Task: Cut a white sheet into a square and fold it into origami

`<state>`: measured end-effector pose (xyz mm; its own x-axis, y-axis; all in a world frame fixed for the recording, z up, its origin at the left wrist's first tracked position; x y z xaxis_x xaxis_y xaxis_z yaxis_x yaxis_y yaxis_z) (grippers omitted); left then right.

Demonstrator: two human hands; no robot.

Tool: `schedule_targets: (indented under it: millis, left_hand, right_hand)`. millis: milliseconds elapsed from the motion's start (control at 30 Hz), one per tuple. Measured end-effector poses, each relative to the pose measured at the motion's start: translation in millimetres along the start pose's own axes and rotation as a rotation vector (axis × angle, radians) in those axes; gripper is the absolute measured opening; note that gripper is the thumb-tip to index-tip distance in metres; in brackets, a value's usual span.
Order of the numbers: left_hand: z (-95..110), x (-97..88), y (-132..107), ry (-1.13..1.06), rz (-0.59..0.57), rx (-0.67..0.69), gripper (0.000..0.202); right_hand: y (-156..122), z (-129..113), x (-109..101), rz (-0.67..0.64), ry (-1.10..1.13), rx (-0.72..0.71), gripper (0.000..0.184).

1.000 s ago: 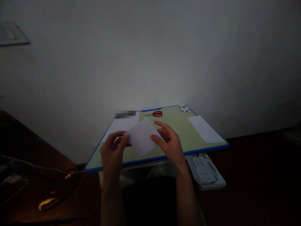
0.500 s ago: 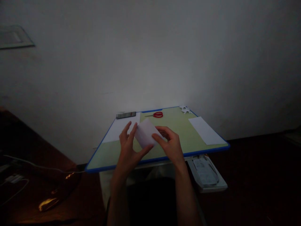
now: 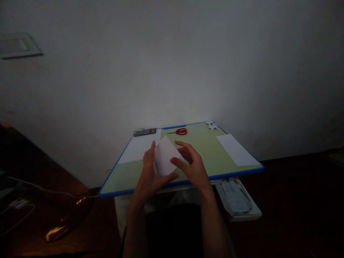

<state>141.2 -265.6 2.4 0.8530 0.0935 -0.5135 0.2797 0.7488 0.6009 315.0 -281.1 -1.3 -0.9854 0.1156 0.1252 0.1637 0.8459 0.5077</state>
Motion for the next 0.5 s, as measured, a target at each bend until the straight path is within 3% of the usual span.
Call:
schedule_targets:
  millis: [200,400,500]
  left_hand:
    - [-3.3,-1.5,-0.9,-0.131,-0.021,-0.028,0.140]
    - [-4.5,-2.7,-3.2,-0.306,-0.046,-0.097,0.118]
    - [-4.6,-6.6,-3.1,-0.462,-0.033,-0.145,0.095]
  right_hand:
    - [-3.1,-1.4,-3.0,-0.053,0.002,-0.084,0.084]
    - [-5.0,-1.5,-5.2,-0.064,-0.019,-0.124,0.059]
    - [-4.2,-3.2,-8.0,-0.013,-0.029,-0.122,0.046]
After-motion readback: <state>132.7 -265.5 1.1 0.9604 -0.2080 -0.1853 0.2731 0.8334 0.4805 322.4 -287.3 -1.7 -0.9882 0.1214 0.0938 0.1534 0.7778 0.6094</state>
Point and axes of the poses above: each hand's wrist, its own y-axis towards the middle knuckle, its own x-axis out of the palm, z = x × y, the point moved 5 cm from there along y, towards the middle knuckle, and after that the axes turned 1 degree about z, right-handed, at the moved point
